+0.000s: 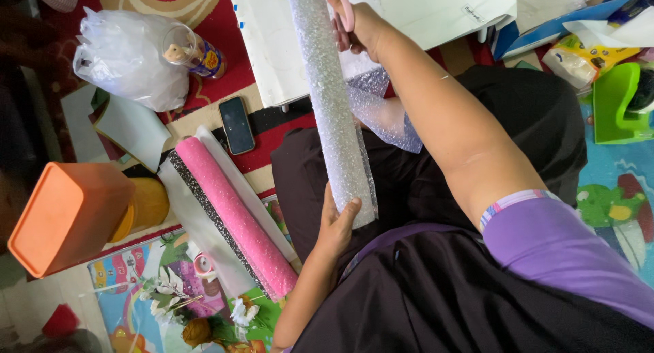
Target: The person uses scissors to cut bubble wrap on a white board while sitting on the floor, handling several pieces of wrap and a green checkered cloth.
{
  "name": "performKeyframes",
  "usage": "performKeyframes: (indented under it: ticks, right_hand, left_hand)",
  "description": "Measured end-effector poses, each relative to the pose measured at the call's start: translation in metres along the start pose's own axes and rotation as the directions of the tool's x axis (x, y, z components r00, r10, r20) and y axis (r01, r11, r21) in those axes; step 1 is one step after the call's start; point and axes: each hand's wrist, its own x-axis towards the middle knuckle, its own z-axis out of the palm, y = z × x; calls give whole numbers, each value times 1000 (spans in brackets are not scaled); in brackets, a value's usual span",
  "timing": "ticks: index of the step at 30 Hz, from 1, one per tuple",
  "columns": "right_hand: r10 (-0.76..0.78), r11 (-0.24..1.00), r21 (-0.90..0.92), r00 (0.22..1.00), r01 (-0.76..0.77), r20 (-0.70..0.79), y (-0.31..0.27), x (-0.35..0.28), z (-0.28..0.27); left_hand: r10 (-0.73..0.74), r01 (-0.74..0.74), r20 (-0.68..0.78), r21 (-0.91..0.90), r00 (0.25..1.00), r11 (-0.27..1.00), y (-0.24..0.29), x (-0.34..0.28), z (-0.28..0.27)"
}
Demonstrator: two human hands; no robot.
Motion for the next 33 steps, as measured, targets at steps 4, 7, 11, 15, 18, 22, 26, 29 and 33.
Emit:
performKeyframes:
  ticks: [4, 7, 11, 15, 18, 22, 26, 29, 33]
  right_hand:
    - [30, 997, 70, 999, -28, -28, -5, 4, -3]
    - [42, 997, 69, 997, -38, -57, -5, 8, -2]
    - [27, 998, 61, 987, -17, -159, -4, 18, 0]
    - [66, 998, 23, 987, -63, -145, -7, 17, -4]
    - [60, 998, -26, 989, -64, -134, -6, 18, -7]
    - [64, 998, -21, 990, -67, -129, -7, 20, -10]
    - [51, 995, -75, 990, -62, -131, -6, 24, -11]
    - [73, 991, -101, 983, -90, -169, -8, 27, -12]
    - [79, 993, -69, 976, -94, -201, -11, 22, -16]
  left_hand:
    - [-31, 31, -5, -18, 1000, 999, -1, -1, -2]
    - [-30, 30, -11, -11, 999, 999, 0, 0, -2]
    - [-32, 32, 5, -15, 999, 999, 2, 0, 0]
    - [-38, 38, -22, -1, 999, 999, 3, 1, 0]
    - [-54, 54, -31, 2, 998, 999, 3, 0, -3]
    - [-30, 31, -31, 13, 999, 999, 2, 2, -2]
    - [-37, 36, -35, -25, 999, 999, 4, 0, 1]
    - [-53, 53, -46, -8, 998, 999, 2, -2, 1]
    - [-47, 52, -103, 47, 994, 998, -4, -3, -6]
